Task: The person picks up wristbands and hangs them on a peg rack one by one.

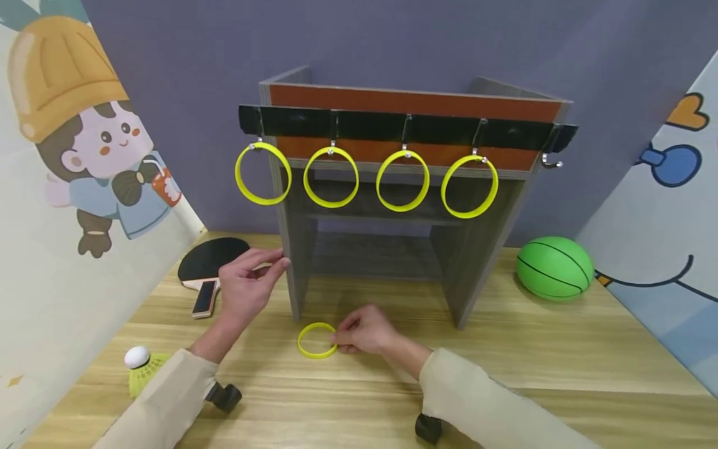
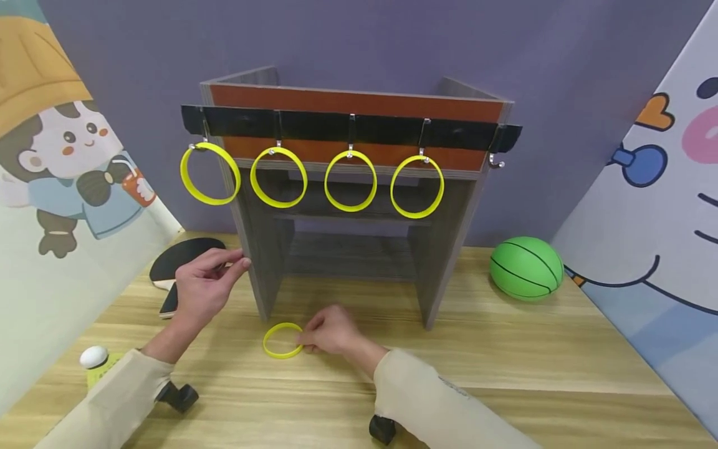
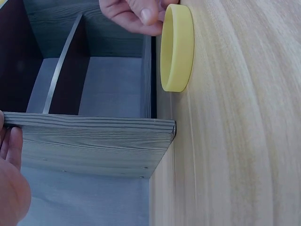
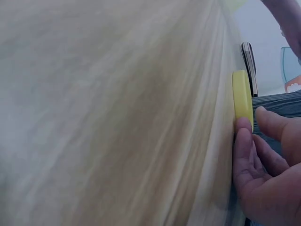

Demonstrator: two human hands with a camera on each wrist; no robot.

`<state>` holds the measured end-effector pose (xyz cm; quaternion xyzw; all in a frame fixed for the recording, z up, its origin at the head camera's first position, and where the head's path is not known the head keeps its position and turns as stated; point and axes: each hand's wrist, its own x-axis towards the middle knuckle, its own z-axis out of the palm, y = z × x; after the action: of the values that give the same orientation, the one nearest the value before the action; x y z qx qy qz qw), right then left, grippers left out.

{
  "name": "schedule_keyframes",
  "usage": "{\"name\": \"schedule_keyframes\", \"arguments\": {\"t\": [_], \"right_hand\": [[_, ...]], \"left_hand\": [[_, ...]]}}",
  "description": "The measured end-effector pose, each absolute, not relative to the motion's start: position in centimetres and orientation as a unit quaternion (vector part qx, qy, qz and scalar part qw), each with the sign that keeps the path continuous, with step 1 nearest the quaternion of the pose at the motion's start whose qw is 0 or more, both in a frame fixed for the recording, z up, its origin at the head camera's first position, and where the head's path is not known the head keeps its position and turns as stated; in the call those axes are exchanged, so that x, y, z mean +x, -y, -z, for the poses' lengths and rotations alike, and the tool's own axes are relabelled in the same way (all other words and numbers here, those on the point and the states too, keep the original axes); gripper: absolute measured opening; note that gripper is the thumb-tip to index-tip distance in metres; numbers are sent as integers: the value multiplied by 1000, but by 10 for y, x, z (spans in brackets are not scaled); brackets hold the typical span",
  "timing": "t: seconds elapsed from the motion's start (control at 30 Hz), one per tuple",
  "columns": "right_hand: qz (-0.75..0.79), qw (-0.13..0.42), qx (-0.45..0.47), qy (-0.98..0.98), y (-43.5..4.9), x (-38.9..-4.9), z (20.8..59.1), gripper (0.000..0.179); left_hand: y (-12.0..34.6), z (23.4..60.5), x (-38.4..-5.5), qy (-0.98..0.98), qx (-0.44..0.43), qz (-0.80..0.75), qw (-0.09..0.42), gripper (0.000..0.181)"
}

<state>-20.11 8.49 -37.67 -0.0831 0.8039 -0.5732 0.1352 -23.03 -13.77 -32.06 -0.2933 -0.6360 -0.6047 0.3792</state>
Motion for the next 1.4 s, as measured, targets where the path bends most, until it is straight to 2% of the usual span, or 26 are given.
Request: {"name": "schedule_keyframes", "arguments": {"t": [0.43,0.87,1.13,1.4], "right_hand": [[577,148,-55,-801,-80,-205,376,14],[612,159,-68,-772,-90,-203,380,10],[626,185,-65,-754,-105,-187,380,11],[652,189,-67,-731,-121,-167,374,15]], "left_hand": [[144,332,-240,639,-295,608,367,21],[143,332,-240,637,-296,614,360,21],[142,331,-238,639,-293,616,356,22],[135,316,-226,624,-309,613,372,20]]}}
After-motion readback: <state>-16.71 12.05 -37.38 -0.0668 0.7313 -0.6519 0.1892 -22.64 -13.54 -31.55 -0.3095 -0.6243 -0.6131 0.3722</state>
